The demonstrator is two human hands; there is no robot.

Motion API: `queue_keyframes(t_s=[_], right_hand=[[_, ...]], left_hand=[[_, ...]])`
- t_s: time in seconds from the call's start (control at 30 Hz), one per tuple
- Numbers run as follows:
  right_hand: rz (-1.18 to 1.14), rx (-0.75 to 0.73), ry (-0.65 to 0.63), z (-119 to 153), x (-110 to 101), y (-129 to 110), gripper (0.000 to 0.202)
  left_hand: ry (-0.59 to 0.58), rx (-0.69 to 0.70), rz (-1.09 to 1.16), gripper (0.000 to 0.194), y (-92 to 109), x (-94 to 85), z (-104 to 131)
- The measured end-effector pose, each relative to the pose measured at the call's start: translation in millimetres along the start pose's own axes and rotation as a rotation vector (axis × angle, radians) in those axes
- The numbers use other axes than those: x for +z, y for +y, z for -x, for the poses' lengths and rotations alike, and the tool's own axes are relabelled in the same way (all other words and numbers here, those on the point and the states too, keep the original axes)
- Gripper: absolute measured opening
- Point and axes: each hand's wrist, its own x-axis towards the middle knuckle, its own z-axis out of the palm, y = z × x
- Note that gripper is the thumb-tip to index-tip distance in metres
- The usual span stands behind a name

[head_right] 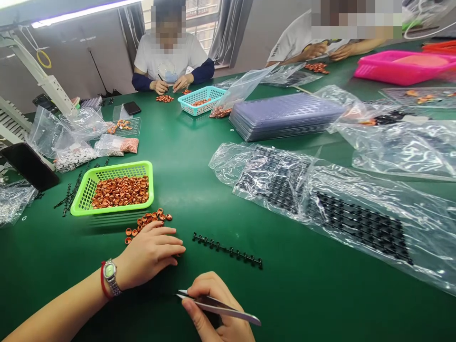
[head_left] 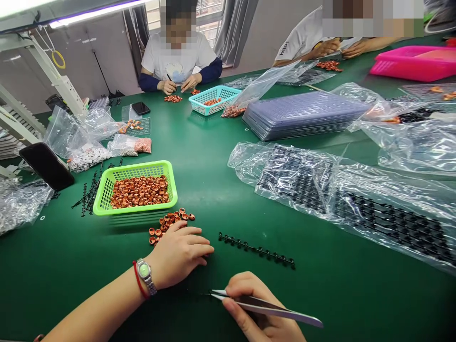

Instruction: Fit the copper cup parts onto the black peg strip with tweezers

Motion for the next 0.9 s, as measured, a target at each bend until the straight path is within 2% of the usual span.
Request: queue_keyframes(t_s=[0.07, 0.13, 0.23, 0.33, 0.43, 0.5, 0.63, 0.77, 0.9], right_hand=[[0.023, 0.019, 0.028, 0.8, 2.4, 0.0, 0.011], [0.059, 0.024, 0.037, 0.9, 5.1, -0.2, 0.012], [0.118, -0.023, 0.039, -1.2, 9.4, -1.4, 0.015], [0.165, -0.060, 0.042, -3.5, 13.5, -2.6, 0.016], [0.197, -0.052, 0.057, -3.3, 15.2, -2.6, 0.015], [0.211, -0.047, 0.055, -2.1, 14.7, -2.0, 0.016], [0.231, -0.038, 0.043, 0.2, 12.7, -0.4, 0.015], [0.237, -0.011, 0.069, 2.3, 12.5, -0.1, 0.016], [0.232, 0.002, 0.063, 3.5, 12.6, -1.7, 0.016]], left_hand=[[0.003, 0.010, -0.004, 0.009, 4.1, 5.3, -6.9], [0.020, 0.001, -0.011, 0.011, 10.1, 6.5, -7.3], [0.119, -0.071, 0.061, 0.018, 25.4, 3.4, 6.7], [0.257, -0.297, 0.376, 0.024, 46.3, 4.6, 32.7], [0.292, -0.550, 0.706, 0.024, 63.4, 15.5, 59.4], [0.318, -0.636, 0.841, 0.021, 69.4, 25.3, 72.1], [0.389, -0.698, 0.921, 0.016, 73.2, 38.4, 79.3], [0.456, -0.753, 0.956, 0.015, 75.7, 41.9, 74.5], [0.471, -0.730, 0.942, 0.013, 75.9, 42.4, 72.2]])
